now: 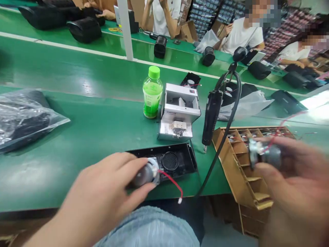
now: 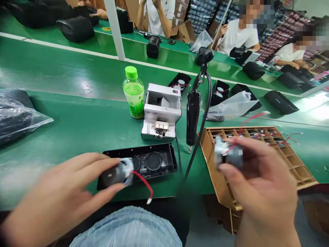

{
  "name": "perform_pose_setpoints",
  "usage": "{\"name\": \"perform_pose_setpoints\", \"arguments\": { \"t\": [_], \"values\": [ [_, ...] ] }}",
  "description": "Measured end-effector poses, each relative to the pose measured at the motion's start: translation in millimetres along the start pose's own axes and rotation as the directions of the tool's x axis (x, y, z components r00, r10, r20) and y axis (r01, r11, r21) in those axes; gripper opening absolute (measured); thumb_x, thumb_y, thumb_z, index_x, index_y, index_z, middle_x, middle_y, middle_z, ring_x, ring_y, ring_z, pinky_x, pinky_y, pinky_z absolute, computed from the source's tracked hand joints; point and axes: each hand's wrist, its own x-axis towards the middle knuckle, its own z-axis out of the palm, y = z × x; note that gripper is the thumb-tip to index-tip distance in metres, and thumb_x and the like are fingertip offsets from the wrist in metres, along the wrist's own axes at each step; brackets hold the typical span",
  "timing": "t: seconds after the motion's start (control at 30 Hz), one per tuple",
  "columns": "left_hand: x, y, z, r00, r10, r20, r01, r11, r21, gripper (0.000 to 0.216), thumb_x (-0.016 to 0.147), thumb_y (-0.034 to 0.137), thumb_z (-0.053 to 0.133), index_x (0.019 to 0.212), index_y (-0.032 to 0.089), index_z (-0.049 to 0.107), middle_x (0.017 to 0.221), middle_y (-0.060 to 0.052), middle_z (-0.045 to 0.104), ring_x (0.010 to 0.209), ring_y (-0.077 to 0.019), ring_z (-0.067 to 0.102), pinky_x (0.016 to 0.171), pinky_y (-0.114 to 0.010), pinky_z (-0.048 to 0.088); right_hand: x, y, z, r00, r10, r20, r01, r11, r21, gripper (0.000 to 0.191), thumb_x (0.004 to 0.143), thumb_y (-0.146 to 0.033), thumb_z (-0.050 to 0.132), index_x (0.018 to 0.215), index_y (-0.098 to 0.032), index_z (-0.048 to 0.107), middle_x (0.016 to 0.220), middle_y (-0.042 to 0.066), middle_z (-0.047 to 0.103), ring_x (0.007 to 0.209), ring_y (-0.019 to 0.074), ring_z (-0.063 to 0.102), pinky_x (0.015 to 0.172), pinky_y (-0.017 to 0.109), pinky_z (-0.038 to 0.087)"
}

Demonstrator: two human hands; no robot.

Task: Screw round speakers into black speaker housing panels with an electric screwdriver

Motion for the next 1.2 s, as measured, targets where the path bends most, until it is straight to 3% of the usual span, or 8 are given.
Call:
{"name": "perform_pose_setpoints", "arguments": {
  "t": [0.1,0.2,0.4,0.53,0.67,0.87,1.07,1.2],
  "values": [
    [33,30,26,0.987,0.127,0.099,-0.145,0.969,0.2,0.024,0.096,0.046,0.078,0.099,0.023,0.076,0.092,-0.006,0.076,0.082,-0.0261,0.073,0.066,-0.037,0.053,-12,-26,21,0.944,-0.198,0.263,0.133,0.96,0.246,0.05,0.088,-0.03,0.083,0.135,-0.042,0.071,0.129,0.012,0.075,0.111,0.036,0.076,0.09,0.055,0.068],
    [44,30,38,0.986,0.117,0.117,-0.145,0.951,0.273,0.024,0.095,0.045,0.08,0.091,0.023,0.074,0.084,-0.004,0.073,0.078,-0.0261,0.072,0.063,-0.038,0.051,-12,-37,49,0.834,-0.318,0.452,0.217,0.94,0.263,0.045,0.09,-0.024,0.081,0.131,-0.039,0.066,0.13,0.009,0.075,0.118,0.0297,0.075,0.099,0.049,0.069],
    [33,16,42,0.988,0.11,0.111,-0.135,0.96,0.244,0.023,0.096,0.04,0.082,0.106,0.021,0.074,0.102,-0.006,0.08,0.088,-0.0276,0.076,0.068,-0.039,0.053,5,-51,77,0.625,-0.246,0.741,0.266,0.959,0.095,0.038,0.097,-0.019,0.067,0.131,-0.036,0.064,0.139,0.006,0.068,0.119,0.024,0.072,0.103,0.045,0.065],
    [32,16,45,0.99,0.091,0.105,-0.115,0.962,0.249,0.027,0.091,0.038,0.087,0.108,0.02,0.074,0.104,-0.006,0.081,0.088,-0.0294,0.077,0.07,-0.042,0.056,12,-51,82,0.541,-0.192,0.819,0.363,0.931,-0.022,0.036,0.1,-0.02,0.061,0.133,-0.035,0.064,0.137,0.006,0.069,0.11,0.0245,0.073,0.095,0.048,0.066],
    [38,19,41,0.977,0.019,0.212,-0.077,0.96,0.27,0.021,0.087,0.033,0.089,0.094,0.023,0.071,0.092,-0.004,0.079,0.083,-0.0297,0.076,0.068,-0.042,0.055,17,-46,91,0.455,-0.198,0.868,0.449,0.893,-0.032,0.033,0.102,-0.023,0.06,0.134,-0.031,0.064,0.135,0.006,0.074,0.114,0.0267,0.074,0.095,0.048,0.064],
    [44,16,39,0.961,-0.031,0.277,-0.05,0.959,0.28,0.027,0.087,0.039,0.088,0.104,0.023,0.075,0.092,-0.005,0.079,0.085,-0.0339,0.077,0.066,-0.044,0.054,25,-50,111,0.391,-0.161,0.906,0.514,0.855,-0.07,0.033,0.098,-0.03,0.074,0.131,-0.026,0.071,0.124,0.007,0.081,0.107,0.0322,0.078,0.088,0.048,0.061],
    [45,17,37,0.949,-0.058,0.309,-0.03,0.961,0.274,0.021,0.089,0.041,0.086,0.09,0.023,0.074,0.084,-0.005,0.077,0.078,-0.0324,0.075,0.064,-0.043,0.053,32,-56,120,0.353,-0.124,0.927,0.554,0.827,-0.1,0.033,0.094,-0.03,0.081,0.127,-0.026,0.076,0.122,0.006,0.084,0.109,0.033,0.08,0.088,0.046,0.06],
    [43,12,32,0.964,0.004,0.265,-0.06,0.977,0.204,0.028,0.088,0.042,0.086,0.106,0.023,0.078,0.095,-0.006,0.081,0.084,-0.0329,0.077,0.068,-0.045,0.056,35,-55,120,0.323,-0.114,0.94,0.548,0.832,-0.088,0.034,0.093,-0.03,0.082,0.126,-0.028,0.075,0.124,0.003,0.084,0.111,0.0315,0.079,0.089,0.044,0.059]
  ]
}}
